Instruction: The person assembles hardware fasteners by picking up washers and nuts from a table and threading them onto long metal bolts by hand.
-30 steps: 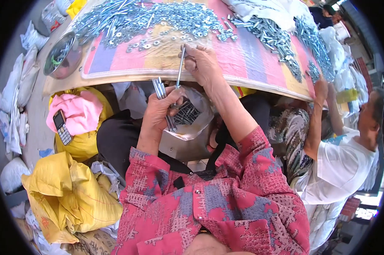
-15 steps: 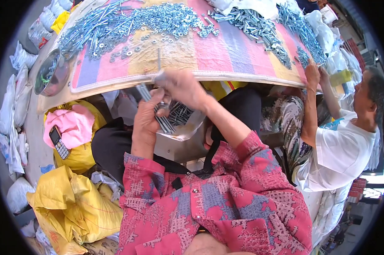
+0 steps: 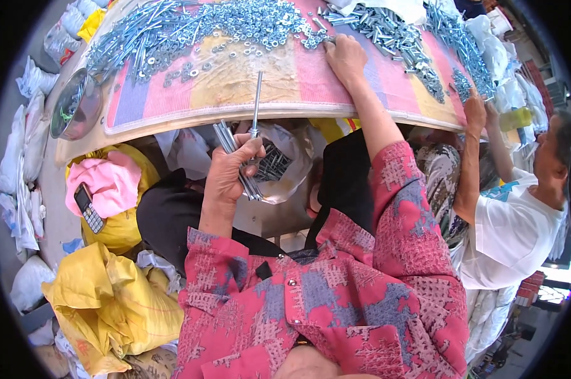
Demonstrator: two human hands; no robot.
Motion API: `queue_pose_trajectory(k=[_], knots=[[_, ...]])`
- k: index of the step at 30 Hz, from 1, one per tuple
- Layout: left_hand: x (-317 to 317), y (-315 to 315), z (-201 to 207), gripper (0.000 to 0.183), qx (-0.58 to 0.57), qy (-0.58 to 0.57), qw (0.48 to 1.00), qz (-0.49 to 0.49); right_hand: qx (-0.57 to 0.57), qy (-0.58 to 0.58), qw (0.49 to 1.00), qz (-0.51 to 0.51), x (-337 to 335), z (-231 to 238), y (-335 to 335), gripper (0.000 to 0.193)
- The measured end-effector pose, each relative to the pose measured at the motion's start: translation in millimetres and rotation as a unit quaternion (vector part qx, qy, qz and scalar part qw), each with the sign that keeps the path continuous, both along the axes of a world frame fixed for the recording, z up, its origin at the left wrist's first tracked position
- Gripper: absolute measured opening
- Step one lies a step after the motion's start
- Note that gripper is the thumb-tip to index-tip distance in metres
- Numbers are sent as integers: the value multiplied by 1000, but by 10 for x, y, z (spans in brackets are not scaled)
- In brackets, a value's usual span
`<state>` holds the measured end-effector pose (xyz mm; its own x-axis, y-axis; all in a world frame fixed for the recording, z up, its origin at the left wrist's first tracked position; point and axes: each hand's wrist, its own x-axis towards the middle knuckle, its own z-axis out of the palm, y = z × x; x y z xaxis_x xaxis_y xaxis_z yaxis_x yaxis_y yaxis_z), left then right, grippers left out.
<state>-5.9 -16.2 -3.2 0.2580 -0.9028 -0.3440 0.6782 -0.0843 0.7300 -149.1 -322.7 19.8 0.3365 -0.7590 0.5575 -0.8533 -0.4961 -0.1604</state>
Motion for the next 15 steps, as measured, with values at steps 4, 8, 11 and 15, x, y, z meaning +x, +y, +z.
queue_pose_trajectory(k=[4,8,11,15], knots=[[25,18,-5,12,-4,-20,1000,4,76,-73,990,95,6,204,300,37],[15,26,16,18,-11,-24,1000,-9,281,-226,910,207,177,394,1050,32],[21,85,38,19,-19,-24,999,-13,370,-243,854,272,237,416,1283,33],[25,118,89,18,-25,-31,999,-31,440,-269,773,370,236,548,1278,36]])
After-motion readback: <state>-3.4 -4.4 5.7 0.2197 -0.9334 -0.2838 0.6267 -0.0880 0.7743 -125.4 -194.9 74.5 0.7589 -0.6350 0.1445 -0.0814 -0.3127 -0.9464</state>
